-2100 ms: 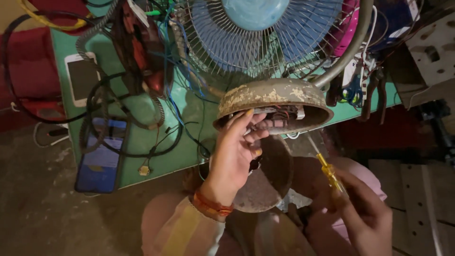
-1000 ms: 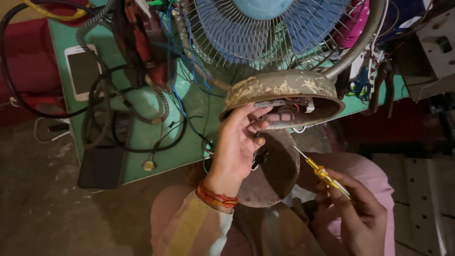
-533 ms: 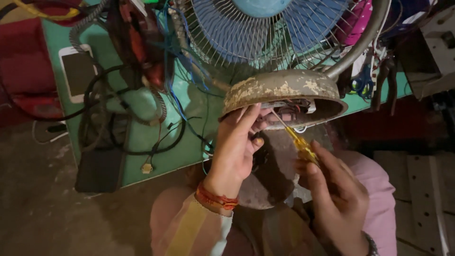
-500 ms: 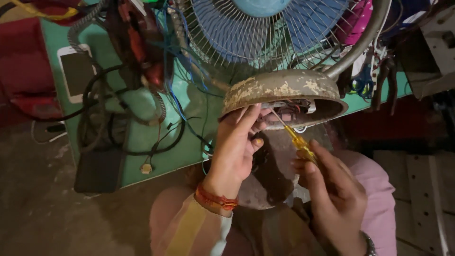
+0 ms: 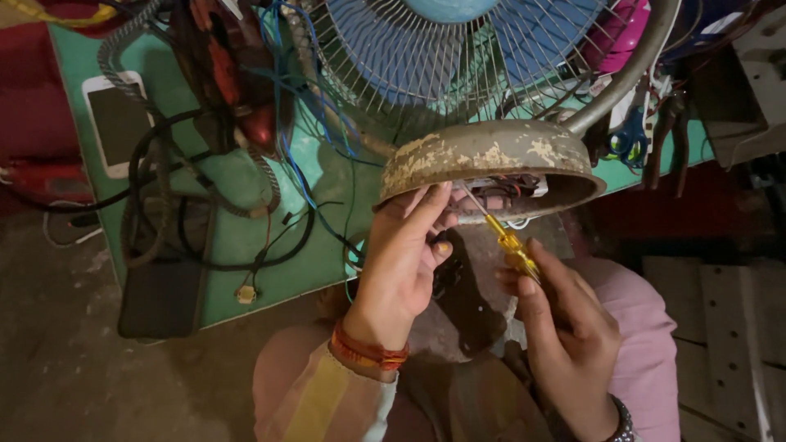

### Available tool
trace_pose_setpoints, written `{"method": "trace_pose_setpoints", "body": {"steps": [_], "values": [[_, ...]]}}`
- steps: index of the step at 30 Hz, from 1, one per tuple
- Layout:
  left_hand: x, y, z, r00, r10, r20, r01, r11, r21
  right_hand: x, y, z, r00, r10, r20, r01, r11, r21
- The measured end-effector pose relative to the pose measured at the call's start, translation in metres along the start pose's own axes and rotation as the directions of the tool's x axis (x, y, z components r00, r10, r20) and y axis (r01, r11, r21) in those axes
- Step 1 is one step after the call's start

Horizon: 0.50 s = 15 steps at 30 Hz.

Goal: The person repairs an electric table fan. They remove the fan's rear motor housing, hold the housing over their lap, and use a screwdriver to unscrew and work on the motor components inside the housing, manipulating wires and small parts.

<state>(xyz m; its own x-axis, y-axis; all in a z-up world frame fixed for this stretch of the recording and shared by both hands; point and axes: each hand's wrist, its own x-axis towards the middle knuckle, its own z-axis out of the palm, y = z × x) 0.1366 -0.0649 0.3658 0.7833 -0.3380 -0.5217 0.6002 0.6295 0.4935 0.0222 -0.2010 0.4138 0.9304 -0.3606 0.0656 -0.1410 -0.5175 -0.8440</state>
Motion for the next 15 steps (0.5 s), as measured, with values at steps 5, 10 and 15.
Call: {"method": "trace_pose_setpoints", "body": {"steps": [5,10,15], "values": [[0.0009,0.0030,0.0016,0.999,-0.023,-0.027,0.023,1.000,0.011,0.0014,0.0007,0.0030,0.999,-0.033,-0.004,0.033,0.998,0.044],[0.0055,-0.0037,-0.0065,1.000,-0.016,-0.006,0.015,1.000,-0.013,0.0028,0.0045,0.0026,0.993,-0.117,0.007,0.116,0.990,0.081],[0.0036,-0.0006,-0.0042,1.000,-0.013,-0.021,0.012,1.000,-0.020,0.0051,0.0083,0.0024,0.994,-0.108,0.020,0.107,0.994,0.019]]}}
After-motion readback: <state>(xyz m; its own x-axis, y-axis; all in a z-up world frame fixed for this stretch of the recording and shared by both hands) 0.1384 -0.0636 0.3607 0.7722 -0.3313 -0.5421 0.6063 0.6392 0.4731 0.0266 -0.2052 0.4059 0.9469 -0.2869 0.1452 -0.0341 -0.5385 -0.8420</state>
